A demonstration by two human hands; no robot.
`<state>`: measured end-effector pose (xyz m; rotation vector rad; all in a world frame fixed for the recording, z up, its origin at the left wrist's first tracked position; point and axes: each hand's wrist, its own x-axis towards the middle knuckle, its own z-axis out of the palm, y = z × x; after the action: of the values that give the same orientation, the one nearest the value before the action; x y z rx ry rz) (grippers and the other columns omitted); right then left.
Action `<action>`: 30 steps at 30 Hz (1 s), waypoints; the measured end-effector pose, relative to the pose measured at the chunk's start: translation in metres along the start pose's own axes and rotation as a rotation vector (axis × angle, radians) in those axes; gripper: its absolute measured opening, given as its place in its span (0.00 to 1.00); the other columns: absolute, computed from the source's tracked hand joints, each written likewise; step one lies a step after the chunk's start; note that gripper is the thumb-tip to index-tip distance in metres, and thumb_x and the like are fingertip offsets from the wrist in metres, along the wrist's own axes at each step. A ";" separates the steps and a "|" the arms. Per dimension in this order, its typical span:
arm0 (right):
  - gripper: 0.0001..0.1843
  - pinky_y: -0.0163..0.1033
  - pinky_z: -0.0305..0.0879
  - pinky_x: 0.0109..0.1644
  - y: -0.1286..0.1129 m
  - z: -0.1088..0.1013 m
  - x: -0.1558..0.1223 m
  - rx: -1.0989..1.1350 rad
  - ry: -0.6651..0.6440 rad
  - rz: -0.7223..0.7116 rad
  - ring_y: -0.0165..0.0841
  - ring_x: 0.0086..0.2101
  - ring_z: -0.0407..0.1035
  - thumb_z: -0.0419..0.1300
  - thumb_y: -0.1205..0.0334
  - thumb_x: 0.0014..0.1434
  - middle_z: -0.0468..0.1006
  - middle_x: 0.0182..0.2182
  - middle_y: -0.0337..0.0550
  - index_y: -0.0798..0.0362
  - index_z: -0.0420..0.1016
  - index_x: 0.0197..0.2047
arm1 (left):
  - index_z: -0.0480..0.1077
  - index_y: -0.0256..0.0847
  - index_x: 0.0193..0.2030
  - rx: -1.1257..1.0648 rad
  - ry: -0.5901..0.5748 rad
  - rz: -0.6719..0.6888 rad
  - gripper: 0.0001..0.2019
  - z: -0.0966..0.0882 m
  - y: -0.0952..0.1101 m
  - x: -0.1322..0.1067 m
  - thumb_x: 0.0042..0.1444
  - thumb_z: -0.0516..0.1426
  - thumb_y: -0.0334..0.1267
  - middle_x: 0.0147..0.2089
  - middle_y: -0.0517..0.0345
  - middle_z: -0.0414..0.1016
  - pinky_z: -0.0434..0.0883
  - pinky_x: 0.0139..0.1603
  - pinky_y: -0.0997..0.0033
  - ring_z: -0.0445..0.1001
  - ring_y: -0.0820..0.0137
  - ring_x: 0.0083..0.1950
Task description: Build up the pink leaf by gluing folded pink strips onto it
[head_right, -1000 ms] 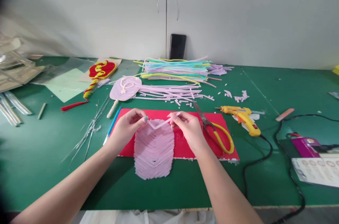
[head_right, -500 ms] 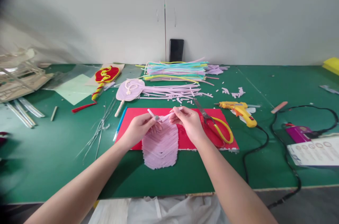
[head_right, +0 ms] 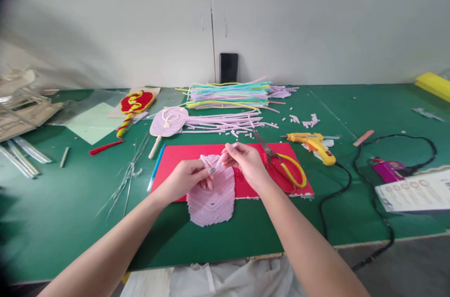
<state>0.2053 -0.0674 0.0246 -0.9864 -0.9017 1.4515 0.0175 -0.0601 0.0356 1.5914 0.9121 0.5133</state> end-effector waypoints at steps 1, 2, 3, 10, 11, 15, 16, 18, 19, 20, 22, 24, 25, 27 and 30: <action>0.12 0.30 0.68 0.29 -0.001 0.001 0.000 0.001 -0.011 0.004 0.24 0.23 0.69 0.65 0.52 0.51 0.76 0.22 0.36 0.53 0.75 0.26 | 0.70 0.38 0.26 0.003 -0.022 -0.003 0.13 0.000 0.000 0.000 0.58 0.52 0.40 0.26 0.56 0.77 0.70 0.32 0.75 0.72 0.73 0.27; 0.12 0.30 0.67 0.28 -0.001 0.002 -0.001 0.000 -0.021 0.007 0.24 0.23 0.69 0.66 0.52 0.50 0.76 0.22 0.36 0.53 0.75 0.25 | 0.70 0.38 0.26 0.004 -0.040 -0.004 0.13 0.001 0.000 0.000 0.58 0.52 0.41 0.25 0.56 0.77 0.70 0.32 0.74 0.72 0.73 0.27; 0.13 0.30 0.67 0.28 -0.002 0.002 -0.001 -0.002 -0.029 0.009 0.24 0.23 0.68 0.66 0.52 0.50 0.75 0.21 0.36 0.53 0.75 0.25 | 0.69 0.38 0.26 0.003 -0.050 -0.005 0.13 0.001 0.000 0.000 0.58 0.52 0.40 0.25 0.56 0.77 0.70 0.31 0.74 0.72 0.73 0.26; 0.10 0.30 0.68 0.32 0.000 0.000 0.001 -0.056 0.017 -0.004 0.24 0.26 0.69 0.67 0.54 0.48 0.76 0.24 0.36 0.52 0.76 0.29 | 0.69 0.39 0.26 0.028 0.084 0.034 0.13 0.000 0.000 0.002 0.58 0.52 0.42 0.25 0.59 0.75 0.67 0.31 0.74 0.71 0.72 0.27; 0.11 0.30 0.69 0.33 0.000 -0.001 0.001 -0.054 0.045 -0.014 0.24 0.27 0.70 0.68 0.53 0.48 0.76 0.25 0.36 0.52 0.76 0.29 | 0.69 0.39 0.26 0.064 0.148 0.045 0.14 -0.002 -0.001 0.003 0.58 0.52 0.43 0.25 0.59 0.75 0.66 0.31 0.74 0.71 0.72 0.27; 0.13 0.31 0.69 0.32 0.001 -0.002 0.004 -0.002 0.190 -0.038 0.26 0.28 0.71 0.69 0.52 0.45 0.77 0.26 0.38 0.52 0.78 0.28 | 0.69 0.40 0.30 0.250 0.553 0.023 0.14 -0.011 -0.001 0.005 0.60 0.49 0.45 0.29 0.59 0.74 0.64 0.32 0.73 0.70 0.71 0.31; 0.13 0.31 0.69 0.31 0.001 -0.003 0.005 0.010 0.216 -0.043 0.26 0.28 0.71 0.69 0.52 0.44 0.77 0.26 0.38 0.52 0.78 0.28 | 0.70 0.40 0.32 0.310 0.626 0.003 0.13 -0.014 -0.002 0.005 0.60 0.50 0.45 0.31 0.59 0.74 0.64 0.33 0.72 0.70 0.70 0.32; 0.14 0.31 0.68 0.30 0.000 -0.003 0.006 0.027 0.254 -0.057 0.26 0.27 0.70 0.69 0.51 0.44 0.77 0.26 0.39 0.53 0.78 0.28 | 0.70 0.40 0.33 0.428 0.654 -0.043 0.12 -0.017 -0.004 0.005 0.57 0.53 0.46 0.34 0.57 0.73 0.65 0.35 0.69 0.70 0.68 0.34; 0.14 0.30 0.68 0.29 0.000 -0.004 0.006 0.032 0.271 -0.065 0.26 0.27 0.70 0.69 0.51 0.43 0.77 0.26 0.39 0.53 0.78 0.29 | 0.70 0.40 0.33 0.473 0.620 -0.064 0.11 -0.018 -0.006 0.005 0.55 0.55 0.46 0.36 0.56 0.72 0.65 0.36 0.68 0.70 0.68 0.34; 0.15 0.30 0.68 0.29 0.000 -0.005 0.007 0.037 0.289 -0.073 0.26 0.27 0.70 0.69 0.51 0.43 0.77 0.25 0.39 0.53 0.78 0.29 | 0.70 0.39 0.32 0.505 0.571 -0.074 0.11 -0.019 -0.008 0.005 0.53 0.57 0.46 0.37 0.55 0.71 0.66 0.37 0.67 0.70 0.67 0.35; 0.15 0.30 0.67 0.29 0.000 -0.007 0.009 0.044 0.315 -0.087 0.26 0.27 0.70 0.69 0.50 0.44 0.76 0.26 0.39 0.53 0.78 0.29 | 0.70 0.40 0.31 0.538 0.462 -0.052 0.11 -0.019 -0.013 0.007 0.49 0.60 0.45 0.38 0.54 0.69 0.67 0.39 0.65 0.70 0.65 0.37; 0.14 0.29 0.67 0.29 0.000 -0.009 0.010 0.051 0.325 -0.097 0.25 0.28 0.69 0.69 0.51 0.44 0.76 0.26 0.38 0.53 0.78 0.29 | 0.70 0.40 0.29 0.537 0.397 -0.004 0.10 -0.018 -0.017 0.009 0.46 0.62 0.44 0.38 0.54 0.68 0.67 0.43 0.63 0.70 0.63 0.40; 0.14 0.29 0.66 0.30 0.000 -0.010 0.011 0.053 0.326 -0.100 0.25 0.28 0.69 0.69 0.51 0.45 0.76 0.26 0.38 0.53 0.78 0.29 | 0.69 0.40 0.28 0.520 0.382 0.016 0.10 -0.018 -0.018 0.010 0.46 0.62 0.44 0.38 0.54 0.68 0.66 0.44 0.63 0.69 0.62 0.42; 0.13 0.30 0.66 0.30 0.000 -0.011 0.011 0.055 0.324 -0.106 0.25 0.28 0.69 0.68 0.51 0.46 0.75 0.26 0.38 0.52 0.77 0.29 | 0.68 0.41 0.28 0.422 0.358 0.039 0.10 -0.018 -0.017 0.011 0.46 0.62 0.43 0.38 0.54 0.70 0.66 0.46 0.63 0.70 0.62 0.43; 0.13 0.31 0.64 0.28 -0.003 -0.012 0.011 0.059 0.311 -0.121 0.26 0.27 0.68 0.67 0.50 0.47 0.74 0.25 0.37 0.51 0.76 0.29 | 0.66 0.40 0.31 0.141 0.279 0.037 0.10 -0.017 -0.013 0.011 0.50 0.60 0.44 0.38 0.56 0.72 0.66 0.43 0.67 0.71 0.66 0.41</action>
<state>0.2170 -0.0561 0.0218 -1.0597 -0.6751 1.1763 0.0080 -0.0409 0.0253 1.6925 1.1506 0.7232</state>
